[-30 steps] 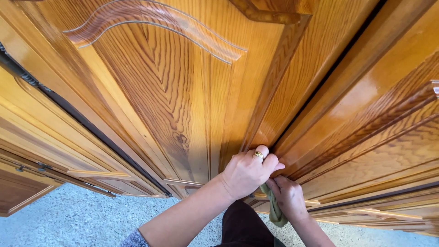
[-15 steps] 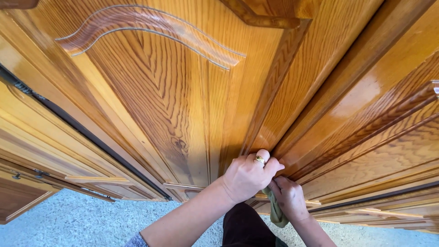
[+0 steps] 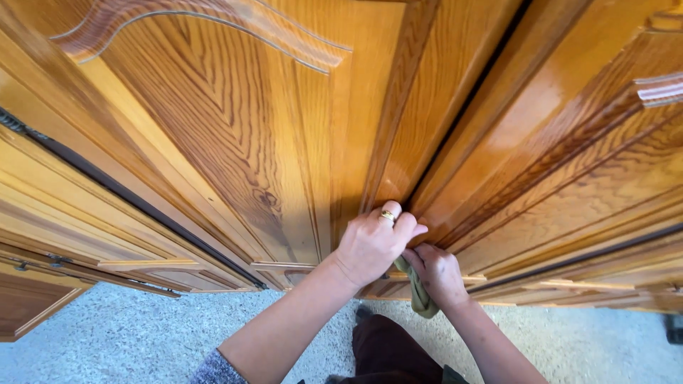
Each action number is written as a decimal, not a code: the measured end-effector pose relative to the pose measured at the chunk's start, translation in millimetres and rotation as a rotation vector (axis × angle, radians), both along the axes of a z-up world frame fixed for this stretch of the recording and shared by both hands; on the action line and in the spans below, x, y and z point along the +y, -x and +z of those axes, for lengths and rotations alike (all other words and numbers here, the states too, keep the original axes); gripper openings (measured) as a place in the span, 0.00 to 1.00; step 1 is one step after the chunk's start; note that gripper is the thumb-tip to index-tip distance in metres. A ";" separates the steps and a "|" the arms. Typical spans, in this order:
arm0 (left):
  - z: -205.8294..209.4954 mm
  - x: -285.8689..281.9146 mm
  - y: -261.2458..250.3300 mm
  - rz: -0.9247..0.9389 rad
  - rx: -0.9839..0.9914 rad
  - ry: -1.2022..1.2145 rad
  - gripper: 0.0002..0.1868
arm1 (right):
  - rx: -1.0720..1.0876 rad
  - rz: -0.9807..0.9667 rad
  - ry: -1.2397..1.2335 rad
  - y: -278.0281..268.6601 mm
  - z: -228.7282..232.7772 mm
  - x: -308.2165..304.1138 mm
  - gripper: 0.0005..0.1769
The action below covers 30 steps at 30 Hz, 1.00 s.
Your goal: The person wipes down items in a cluttered garage with a green cloth, including a folded chair stack, cardboard boxes, and wooden cabinet doors. They move plastic bags and a pink cloth aside, reposition boxes, and wipe the floral table surface, shifting bags to clean underneath.
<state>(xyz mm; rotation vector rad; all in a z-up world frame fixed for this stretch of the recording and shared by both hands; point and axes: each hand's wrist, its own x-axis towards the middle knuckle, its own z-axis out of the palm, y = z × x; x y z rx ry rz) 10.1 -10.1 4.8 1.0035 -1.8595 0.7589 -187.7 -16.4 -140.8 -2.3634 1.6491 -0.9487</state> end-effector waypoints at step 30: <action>-51.2 47.4 36.3 0.381 0.074 -0.398 0.22 | 0.113 -0.059 -0.314 174.1 -0.8 30.0 0.22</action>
